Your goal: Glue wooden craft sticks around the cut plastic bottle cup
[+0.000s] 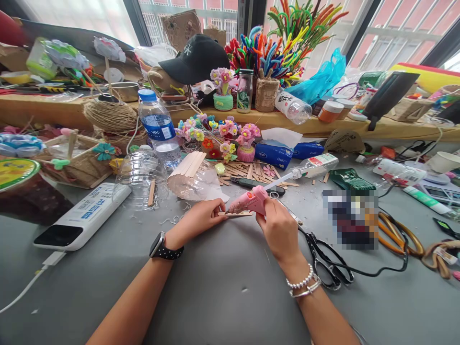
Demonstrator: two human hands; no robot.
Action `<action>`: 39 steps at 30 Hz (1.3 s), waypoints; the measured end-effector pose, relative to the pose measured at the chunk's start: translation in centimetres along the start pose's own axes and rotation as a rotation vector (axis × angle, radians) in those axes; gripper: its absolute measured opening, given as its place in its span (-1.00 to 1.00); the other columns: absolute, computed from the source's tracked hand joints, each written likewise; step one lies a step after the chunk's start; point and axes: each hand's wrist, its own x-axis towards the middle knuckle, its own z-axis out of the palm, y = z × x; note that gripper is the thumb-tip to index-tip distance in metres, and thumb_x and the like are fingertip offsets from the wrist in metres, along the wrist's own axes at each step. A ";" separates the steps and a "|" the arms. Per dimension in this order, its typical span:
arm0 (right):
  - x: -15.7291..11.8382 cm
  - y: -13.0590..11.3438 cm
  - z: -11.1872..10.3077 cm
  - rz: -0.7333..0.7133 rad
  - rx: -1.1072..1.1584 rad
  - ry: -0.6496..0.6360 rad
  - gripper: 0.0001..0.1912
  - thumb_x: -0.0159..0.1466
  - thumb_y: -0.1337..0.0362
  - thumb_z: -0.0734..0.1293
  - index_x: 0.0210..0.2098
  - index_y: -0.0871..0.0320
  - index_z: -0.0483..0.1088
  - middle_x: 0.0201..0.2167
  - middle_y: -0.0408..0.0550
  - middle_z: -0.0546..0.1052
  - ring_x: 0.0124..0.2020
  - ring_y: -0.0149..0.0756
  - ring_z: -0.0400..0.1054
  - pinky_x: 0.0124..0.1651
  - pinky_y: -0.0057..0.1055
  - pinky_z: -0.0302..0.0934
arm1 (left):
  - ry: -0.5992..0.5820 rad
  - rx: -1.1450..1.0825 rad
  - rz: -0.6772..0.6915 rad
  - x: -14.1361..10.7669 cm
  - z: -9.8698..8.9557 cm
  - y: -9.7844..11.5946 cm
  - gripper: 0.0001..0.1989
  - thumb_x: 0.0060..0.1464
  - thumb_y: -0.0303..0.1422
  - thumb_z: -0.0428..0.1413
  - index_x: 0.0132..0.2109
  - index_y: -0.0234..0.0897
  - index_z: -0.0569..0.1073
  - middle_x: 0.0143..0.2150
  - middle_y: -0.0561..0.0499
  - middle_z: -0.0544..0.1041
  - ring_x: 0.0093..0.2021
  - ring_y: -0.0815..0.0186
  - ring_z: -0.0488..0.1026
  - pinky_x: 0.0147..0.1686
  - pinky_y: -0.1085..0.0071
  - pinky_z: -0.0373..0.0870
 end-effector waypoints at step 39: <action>-0.3 0.4 -0.1 0.034 0.013 -0.010 -0.83 0.18 0.31 0.16 -0.29 0.23 0.31 -0.51 -0.07 0.43 -0.47 -0.33 0.32 -0.48 -0.46 0.08 | 0.001 0.017 0.008 0.0 -0.1 0.1 -0.86 0.00 -0.28 0.01 -0.37 -0.26 0.36 -0.48 0.07 0.43 -0.46 0.36 0.34 -0.51 0.51 0.11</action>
